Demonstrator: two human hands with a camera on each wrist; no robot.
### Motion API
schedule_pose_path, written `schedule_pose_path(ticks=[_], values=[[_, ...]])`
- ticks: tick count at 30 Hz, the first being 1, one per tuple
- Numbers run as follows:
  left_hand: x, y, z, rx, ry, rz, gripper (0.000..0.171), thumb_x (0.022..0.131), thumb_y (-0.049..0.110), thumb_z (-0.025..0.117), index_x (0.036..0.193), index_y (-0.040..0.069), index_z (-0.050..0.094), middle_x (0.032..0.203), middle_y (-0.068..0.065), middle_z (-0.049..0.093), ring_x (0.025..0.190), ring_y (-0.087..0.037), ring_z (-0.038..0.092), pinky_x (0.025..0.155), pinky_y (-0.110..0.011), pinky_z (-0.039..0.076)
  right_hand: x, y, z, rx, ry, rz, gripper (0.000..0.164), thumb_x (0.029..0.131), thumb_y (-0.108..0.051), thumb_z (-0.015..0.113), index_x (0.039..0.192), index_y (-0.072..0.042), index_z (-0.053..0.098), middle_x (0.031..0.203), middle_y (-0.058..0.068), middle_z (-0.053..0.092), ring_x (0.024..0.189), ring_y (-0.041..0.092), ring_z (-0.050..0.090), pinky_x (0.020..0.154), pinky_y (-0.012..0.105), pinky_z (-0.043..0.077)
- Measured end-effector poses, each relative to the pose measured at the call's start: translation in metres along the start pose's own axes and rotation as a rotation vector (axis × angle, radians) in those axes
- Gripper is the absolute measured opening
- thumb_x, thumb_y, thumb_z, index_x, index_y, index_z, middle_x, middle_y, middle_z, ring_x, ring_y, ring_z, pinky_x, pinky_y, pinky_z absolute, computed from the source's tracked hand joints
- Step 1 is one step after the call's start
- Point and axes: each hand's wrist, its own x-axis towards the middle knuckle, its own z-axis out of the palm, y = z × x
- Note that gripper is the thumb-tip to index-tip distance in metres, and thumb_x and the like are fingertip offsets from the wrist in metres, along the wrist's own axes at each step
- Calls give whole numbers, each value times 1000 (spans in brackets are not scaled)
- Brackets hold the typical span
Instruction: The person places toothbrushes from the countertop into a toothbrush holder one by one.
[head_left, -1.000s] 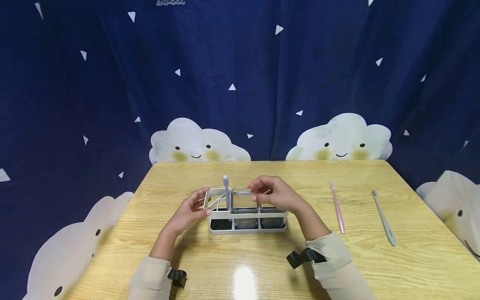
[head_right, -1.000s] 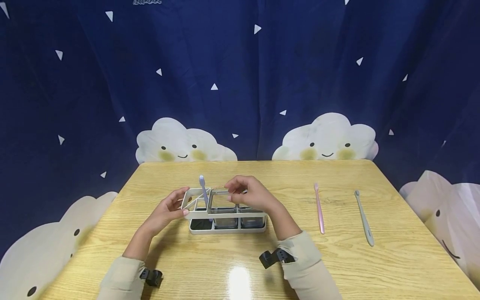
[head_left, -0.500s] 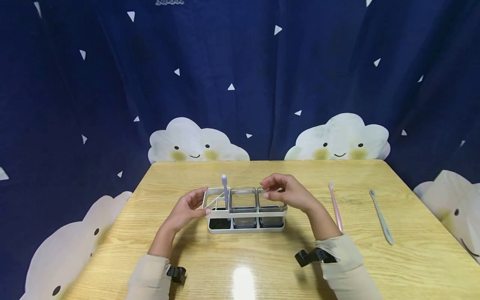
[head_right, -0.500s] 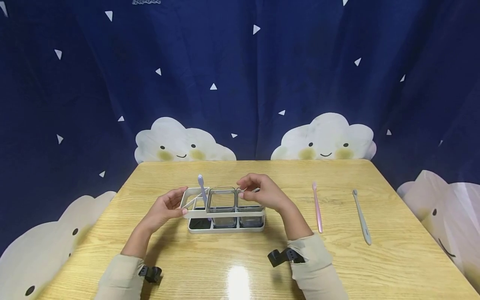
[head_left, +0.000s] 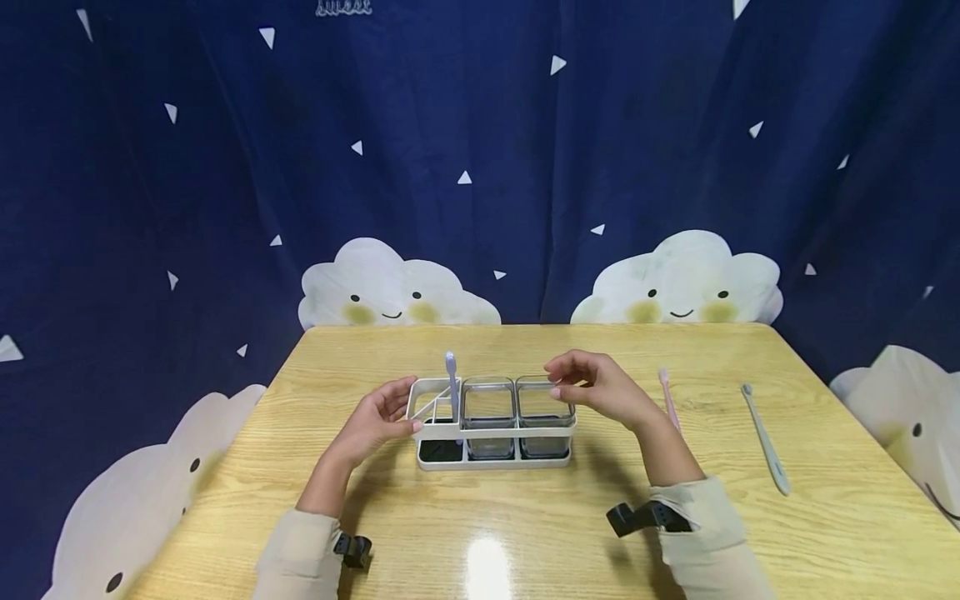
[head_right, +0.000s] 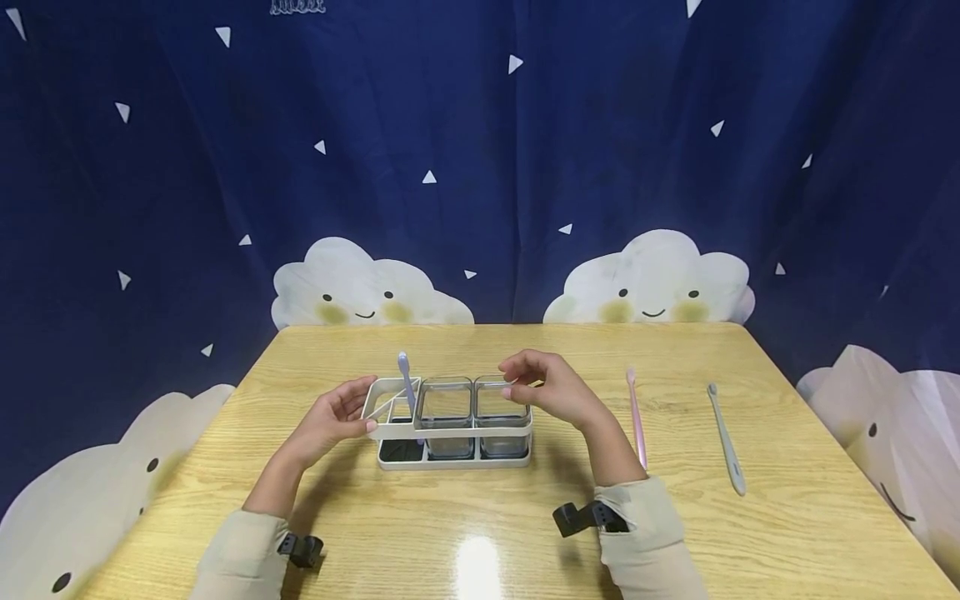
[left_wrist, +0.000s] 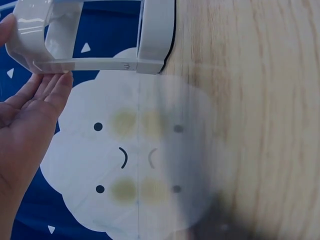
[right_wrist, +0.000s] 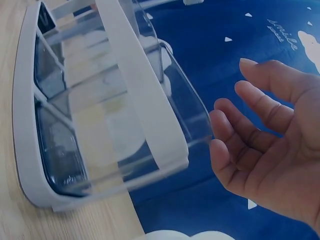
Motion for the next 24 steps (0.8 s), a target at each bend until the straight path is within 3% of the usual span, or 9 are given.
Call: schedule_pose_path(ticks=[8,15,21,24], values=[[1,-1,1,-13,12,-6,70,73,-10,70,134,-9,36,130,-30,44,120,-37,42,100,-34,35,-8,8,-14,-5,18,4,30,83,-8,69,111,1,60,100,17,61,87,27,57,70,30,51],[1,-1,2,-42,2,6,70,73,-11,69,134,-10,36,130,-30,44,124,-47,33,102,-37,32,-16,18,-26,-4,42,15,31,83,-8,69,111,3,60,103,20,60,87,25,58,73,30,52],[1,-1,1,-40,-2,0,70,73,-10,70,134,-9,36,130,-30,44,124,-47,33,101,-36,33,-22,21,-37,-27,52,42,32,83,-11,70,111,2,60,105,16,59,92,27,58,75,31,51],[1,-2,-1,-24,1,0,69,74,-10,70,134,-9,37,130,-30,44,122,-41,39,101,-36,34,-24,22,-42,-38,47,64,32,84,-12,70,111,3,59,108,17,57,95,30,57,76,32,51]])
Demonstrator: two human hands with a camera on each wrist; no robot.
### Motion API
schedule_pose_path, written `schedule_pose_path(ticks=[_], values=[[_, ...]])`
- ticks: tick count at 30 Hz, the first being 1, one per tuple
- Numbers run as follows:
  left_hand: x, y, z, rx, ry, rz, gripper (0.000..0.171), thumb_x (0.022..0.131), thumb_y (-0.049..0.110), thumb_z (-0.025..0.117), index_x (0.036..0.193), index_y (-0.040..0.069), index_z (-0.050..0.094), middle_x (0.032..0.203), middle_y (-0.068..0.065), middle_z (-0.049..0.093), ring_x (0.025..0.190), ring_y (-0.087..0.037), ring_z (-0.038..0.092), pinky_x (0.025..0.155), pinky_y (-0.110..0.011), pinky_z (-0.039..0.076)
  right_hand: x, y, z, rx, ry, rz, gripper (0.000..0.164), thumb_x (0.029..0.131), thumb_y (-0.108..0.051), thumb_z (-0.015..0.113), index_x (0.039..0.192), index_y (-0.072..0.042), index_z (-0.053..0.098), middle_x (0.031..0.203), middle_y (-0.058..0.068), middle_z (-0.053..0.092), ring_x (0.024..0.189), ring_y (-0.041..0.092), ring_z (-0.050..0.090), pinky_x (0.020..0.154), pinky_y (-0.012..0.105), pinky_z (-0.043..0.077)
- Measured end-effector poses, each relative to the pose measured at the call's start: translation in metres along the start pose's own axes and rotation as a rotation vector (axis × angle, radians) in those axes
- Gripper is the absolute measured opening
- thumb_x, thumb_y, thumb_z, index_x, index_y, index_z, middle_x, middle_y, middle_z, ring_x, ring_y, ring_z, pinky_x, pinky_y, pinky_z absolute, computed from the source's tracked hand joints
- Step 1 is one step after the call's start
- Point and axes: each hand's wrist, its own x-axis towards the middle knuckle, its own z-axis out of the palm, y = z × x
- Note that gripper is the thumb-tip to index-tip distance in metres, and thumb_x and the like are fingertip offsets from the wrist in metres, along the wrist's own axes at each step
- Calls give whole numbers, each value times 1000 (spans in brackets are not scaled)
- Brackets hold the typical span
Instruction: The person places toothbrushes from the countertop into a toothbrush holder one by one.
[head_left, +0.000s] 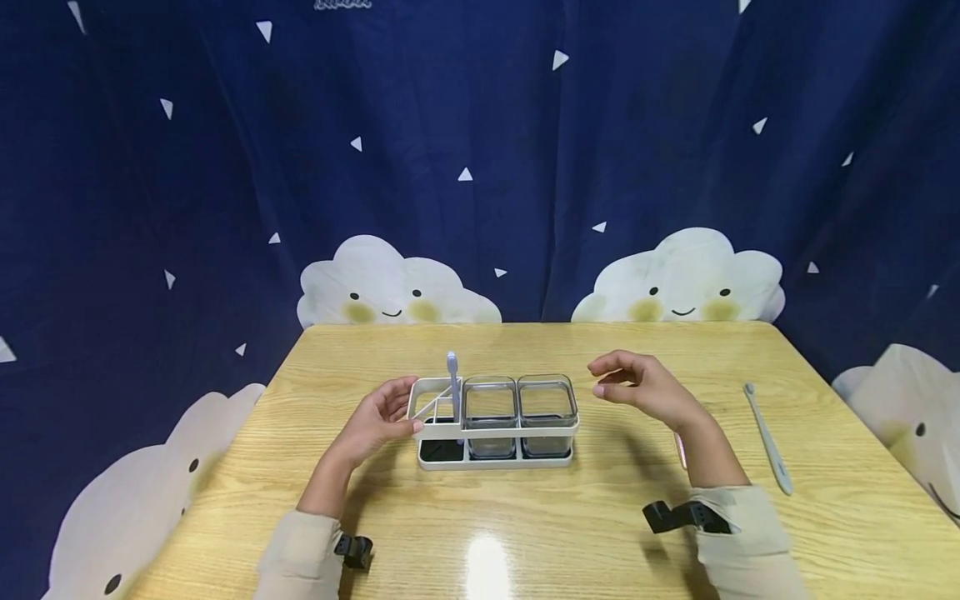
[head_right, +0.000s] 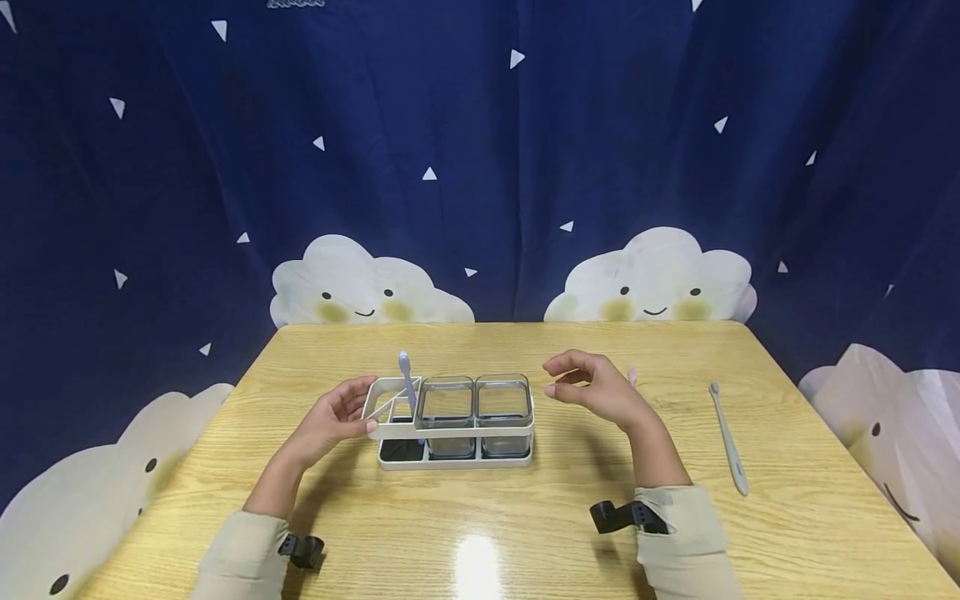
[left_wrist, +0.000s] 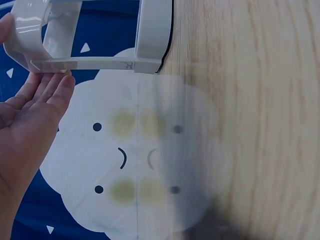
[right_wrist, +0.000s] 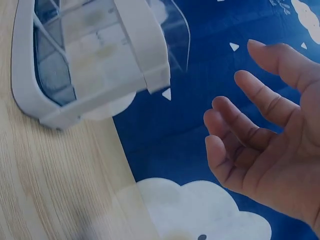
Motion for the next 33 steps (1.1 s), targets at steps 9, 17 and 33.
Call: schedule_pose_path(ticks=[9,17,33], values=[[1,-5,-1,6,-6,15,68,75,-10,70,134,-10,36,129,-32,43,120,-42,40,99,-33,36,-9,12,-14,2,4,6,30,86,-12,67,110,3,56,108,17,54,97,31,55,77,32,50],[2,-2,-1,-9,-10,16,69,73,-11,70,133,-10,36,130,-34,41,122,-48,35,100,-34,35,-16,26,-25,-5,35,-3,32,87,-12,66,114,2,55,112,20,52,98,27,56,78,30,50],[2,-4,-2,15,-15,6,67,76,-9,69,134,-8,36,130,-33,41,119,-45,39,99,-35,36,-31,52,-45,-32,71,63,35,89,-15,64,117,2,53,117,26,51,98,15,57,77,27,49]])
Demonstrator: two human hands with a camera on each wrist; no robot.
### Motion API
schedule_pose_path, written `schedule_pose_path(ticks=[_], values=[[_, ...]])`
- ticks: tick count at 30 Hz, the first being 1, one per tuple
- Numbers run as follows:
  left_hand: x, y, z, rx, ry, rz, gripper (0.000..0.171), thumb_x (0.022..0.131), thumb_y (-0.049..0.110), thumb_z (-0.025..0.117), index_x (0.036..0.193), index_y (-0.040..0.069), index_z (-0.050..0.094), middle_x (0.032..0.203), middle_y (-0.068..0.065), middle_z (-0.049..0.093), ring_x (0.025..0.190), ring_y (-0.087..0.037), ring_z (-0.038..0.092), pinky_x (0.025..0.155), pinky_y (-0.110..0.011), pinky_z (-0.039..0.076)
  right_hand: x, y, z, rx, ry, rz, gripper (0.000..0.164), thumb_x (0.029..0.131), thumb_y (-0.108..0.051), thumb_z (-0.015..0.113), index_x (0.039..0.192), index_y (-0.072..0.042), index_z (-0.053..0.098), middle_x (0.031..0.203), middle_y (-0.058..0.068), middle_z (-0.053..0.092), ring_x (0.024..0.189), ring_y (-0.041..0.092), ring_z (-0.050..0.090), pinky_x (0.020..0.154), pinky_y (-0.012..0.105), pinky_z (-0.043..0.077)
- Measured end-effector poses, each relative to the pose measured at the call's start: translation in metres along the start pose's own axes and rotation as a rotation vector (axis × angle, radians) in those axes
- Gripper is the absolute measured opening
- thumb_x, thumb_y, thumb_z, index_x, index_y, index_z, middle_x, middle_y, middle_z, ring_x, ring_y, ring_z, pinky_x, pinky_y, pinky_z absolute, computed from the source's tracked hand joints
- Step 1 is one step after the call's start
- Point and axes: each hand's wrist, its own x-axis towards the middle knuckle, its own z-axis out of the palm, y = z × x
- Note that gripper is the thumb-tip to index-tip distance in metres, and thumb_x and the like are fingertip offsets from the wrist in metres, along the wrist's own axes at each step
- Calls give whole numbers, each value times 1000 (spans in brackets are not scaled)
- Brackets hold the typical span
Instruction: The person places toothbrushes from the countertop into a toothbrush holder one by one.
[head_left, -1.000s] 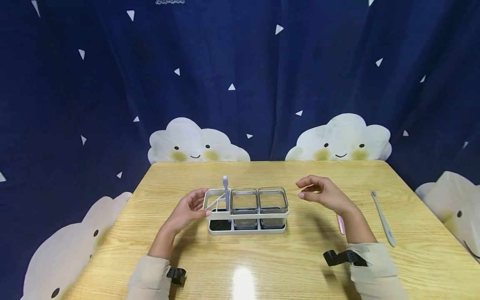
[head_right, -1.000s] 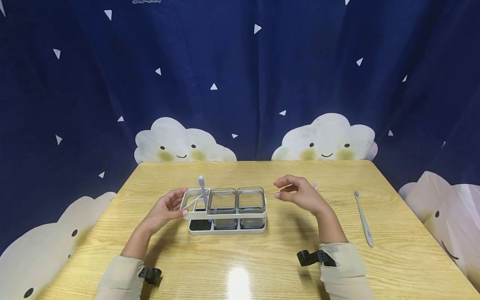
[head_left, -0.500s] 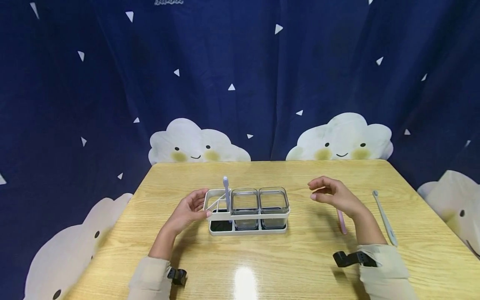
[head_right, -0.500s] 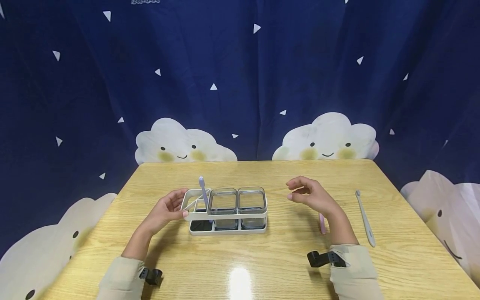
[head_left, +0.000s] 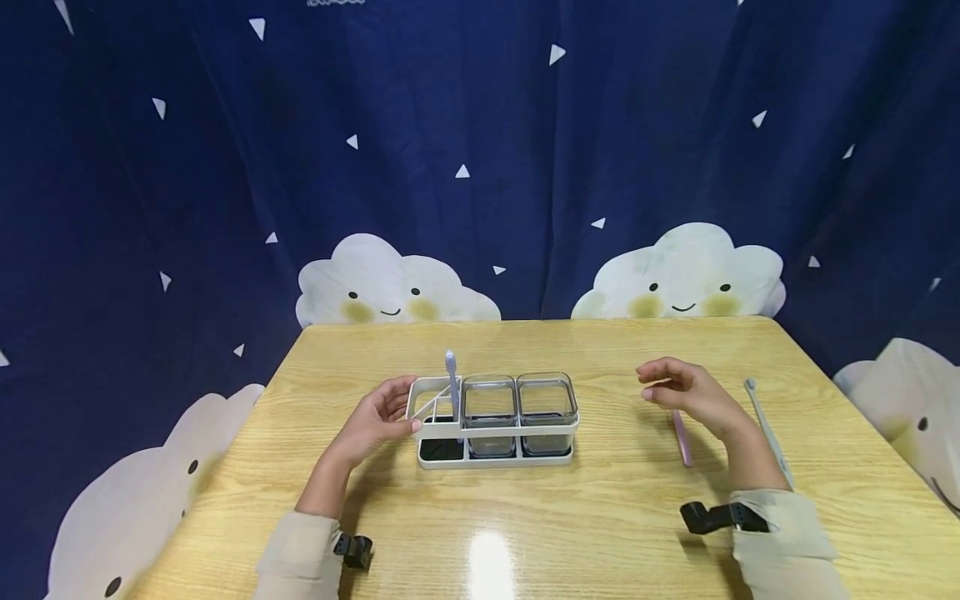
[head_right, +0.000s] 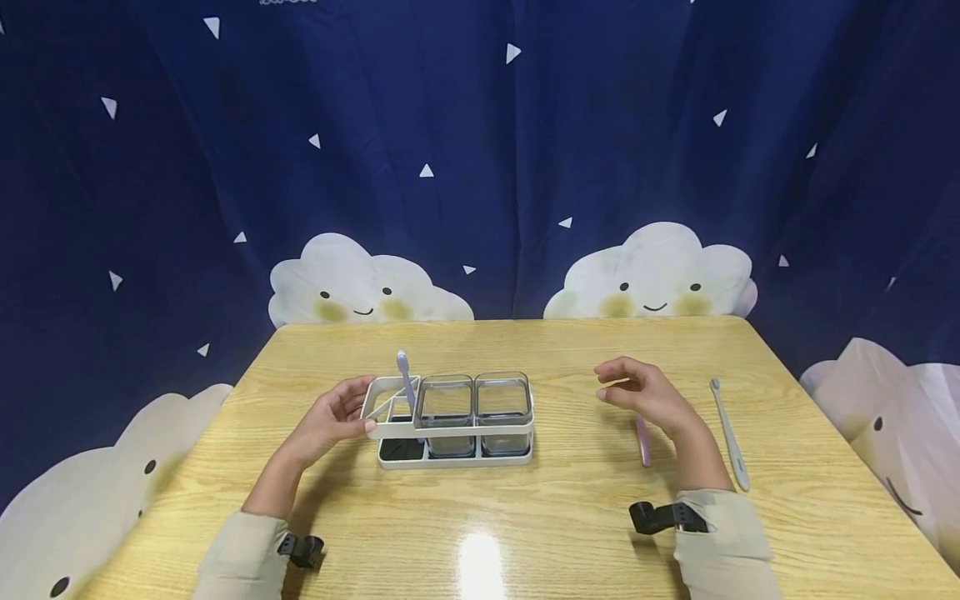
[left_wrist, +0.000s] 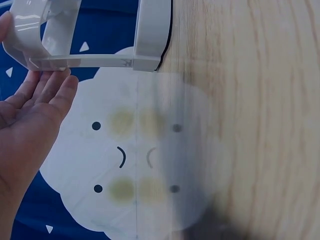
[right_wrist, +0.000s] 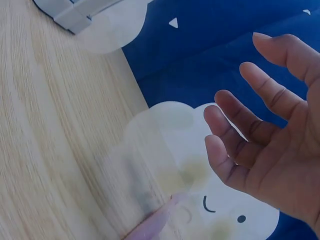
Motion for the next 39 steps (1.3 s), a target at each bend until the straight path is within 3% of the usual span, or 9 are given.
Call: schedule_pose_path(ticks=[9,16,21,27,32,39], values=[[0,-1,-1,-17,-1,4,69,74,-11,69,135,-8,36,131,-32,41,121,-47,37,100,-38,35,-6,11,-10,7,16,5,33,90,-14,62,117,2,53,116,27,50,94,14,56,74,30,49],[-1,1,0,-19,-5,5,69,75,-11,69,135,-8,36,130,-33,41,121,-47,37,99,-36,36,-9,20,-16,68,19,88,36,91,-17,61,122,-1,50,122,27,48,96,11,56,79,41,48],[0,1,-1,-5,0,2,68,75,-10,70,134,-7,37,130,-31,42,119,-41,41,98,-35,37,-10,27,-20,124,26,98,33,91,-15,61,121,-3,52,115,9,55,96,10,57,79,40,50],[-1,0,-1,-17,0,-13,69,75,-9,71,135,-6,37,131,-32,41,121,-47,36,97,-33,38,-10,35,-25,137,35,133,45,91,-17,61,126,7,46,108,-4,58,95,8,57,80,41,50],[-1,1,-2,-33,-3,-15,70,74,-7,72,135,-5,38,132,-33,40,122,-47,35,99,-34,36,-10,43,-27,116,59,162,47,92,-19,60,127,6,45,111,1,58,96,7,56,81,44,48],[-2,2,-1,-39,-4,-14,71,73,-7,73,135,-5,38,131,-33,40,122,-47,36,98,-33,37,-10,54,-30,95,126,175,38,91,-14,60,122,5,49,110,8,58,90,7,58,73,38,51]])
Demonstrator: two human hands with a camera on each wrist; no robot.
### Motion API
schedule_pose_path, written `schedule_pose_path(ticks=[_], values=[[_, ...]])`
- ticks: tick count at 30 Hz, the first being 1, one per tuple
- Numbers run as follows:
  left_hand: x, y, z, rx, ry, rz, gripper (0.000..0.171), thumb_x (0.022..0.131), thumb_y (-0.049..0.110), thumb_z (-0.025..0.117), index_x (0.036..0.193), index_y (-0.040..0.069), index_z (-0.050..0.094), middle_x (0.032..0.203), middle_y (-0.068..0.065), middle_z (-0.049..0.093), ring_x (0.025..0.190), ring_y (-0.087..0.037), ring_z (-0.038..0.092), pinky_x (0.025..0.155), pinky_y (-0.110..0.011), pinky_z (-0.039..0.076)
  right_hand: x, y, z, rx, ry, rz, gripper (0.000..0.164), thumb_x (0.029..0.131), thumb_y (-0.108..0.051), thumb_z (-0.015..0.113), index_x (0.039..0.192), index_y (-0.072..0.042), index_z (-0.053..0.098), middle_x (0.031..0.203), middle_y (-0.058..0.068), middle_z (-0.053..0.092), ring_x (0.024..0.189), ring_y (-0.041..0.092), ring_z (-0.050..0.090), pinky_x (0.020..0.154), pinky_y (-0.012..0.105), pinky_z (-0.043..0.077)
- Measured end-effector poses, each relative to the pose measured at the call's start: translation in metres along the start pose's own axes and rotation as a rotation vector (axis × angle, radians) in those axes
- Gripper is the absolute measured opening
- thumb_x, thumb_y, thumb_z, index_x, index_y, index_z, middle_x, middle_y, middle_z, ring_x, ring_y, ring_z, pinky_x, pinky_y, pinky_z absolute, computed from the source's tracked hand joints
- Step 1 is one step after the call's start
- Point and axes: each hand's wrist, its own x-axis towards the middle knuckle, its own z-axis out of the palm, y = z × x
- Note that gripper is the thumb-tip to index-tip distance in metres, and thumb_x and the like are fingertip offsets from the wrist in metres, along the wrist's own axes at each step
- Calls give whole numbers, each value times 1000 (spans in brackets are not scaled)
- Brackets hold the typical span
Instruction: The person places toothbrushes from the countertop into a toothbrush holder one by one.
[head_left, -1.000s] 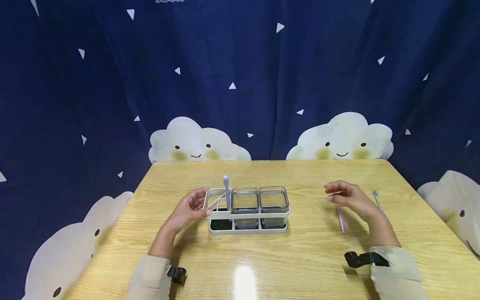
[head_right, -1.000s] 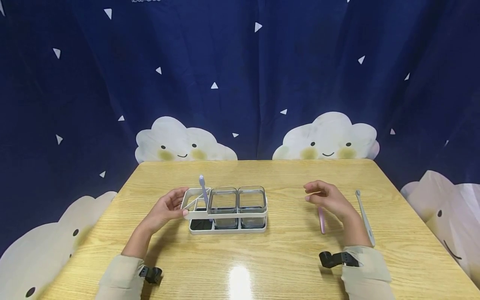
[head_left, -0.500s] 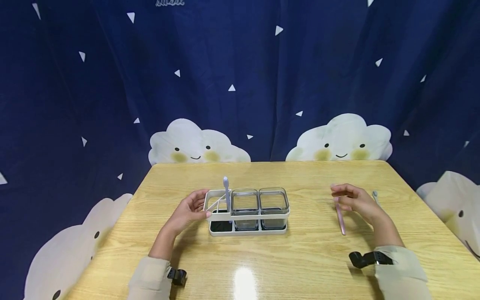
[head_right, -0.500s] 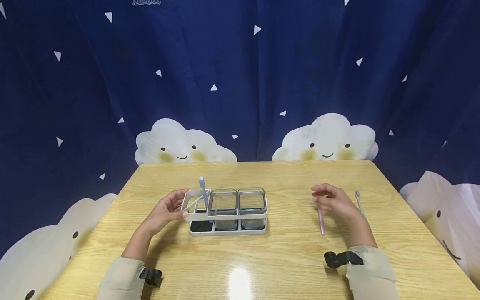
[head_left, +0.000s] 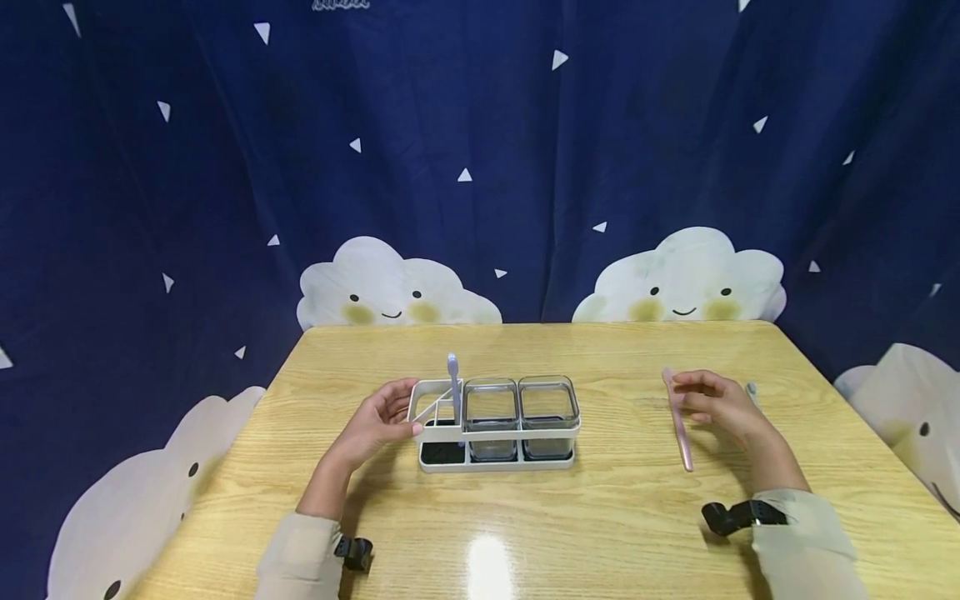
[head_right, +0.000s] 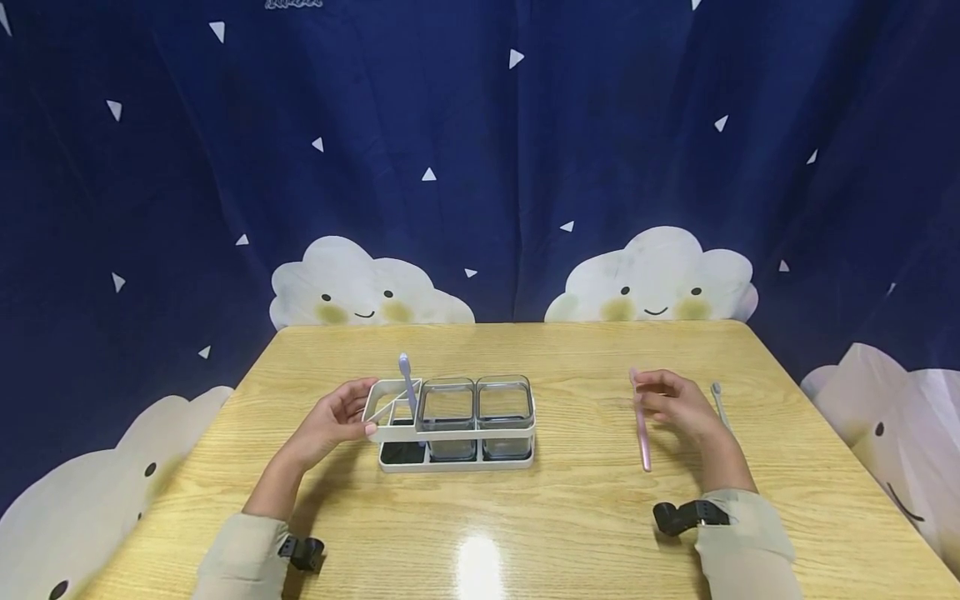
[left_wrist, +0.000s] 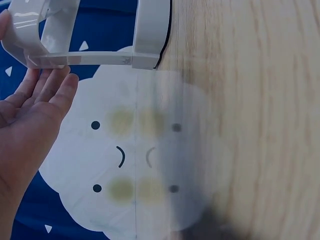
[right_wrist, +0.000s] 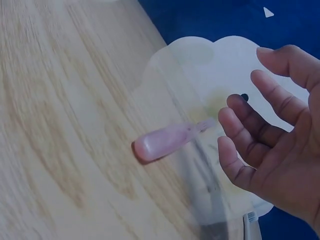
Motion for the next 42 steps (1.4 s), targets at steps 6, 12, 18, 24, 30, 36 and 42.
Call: schedule_pose_path(ticks=[6,12,18,24,30,36,42], values=[[0,-2,-1,3,-2,4,69,74,-6,73,134,-7,38,130,-33,41,121,-48,36,97,-30,38,2,6,-1,54,-14,19,39,92,-13,59,124,5,46,109,10,56,91,9,58,74,36,51],[1,-2,-1,5,-5,8,70,74,-5,73,134,-6,38,131,-32,41,121,-47,36,98,-32,37,4,12,-1,44,0,47,45,93,-11,57,127,10,39,113,19,50,95,11,54,76,34,50],[1,-3,-1,-2,-4,9,69,73,-7,73,133,-7,38,131,-35,39,121,-49,35,98,-32,37,5,19,0,-4,3,42,49,92,-11,57,130,13,36,113,26,49,90,7,54,74,30,50],[2,-3,-1,22,-6,13,69,74,-8,72,134,-8,37,130,-34,40,120,-47,37,97,-31,38,5,21,0,-52,6,44,56,89,-10,61,133,14,35,111,27,51,86,3,53,73,28,50],[2,-4,-2,40,-1,21,68,74,-8,71,134,-8,38,130,-34,41,119,-45,39,97,-31,38,6,23,-2,-22,0,76,58,88,-6,60,134,15,32,107,25,52,85,7,55,75,28,51],[1,-5,-1,32,-3,28,69,73,-11,70,133,-8,38,129,-33,41,118,-39,44,95,-29,40,6,25,-2,3,-9,82,56,87,-1,59,132,19,32,102,22,54,83,9,57,74,27,52],[2,-6,-2,11,-9,38,68,73,-11,70,133,-10,37,129,-35,40,120,-43,40,97,-31,38,7,29,-3,-26,-1,96,56,87,-3,61,131,18,35,103,21,55,83,9,58,74,28,52]])
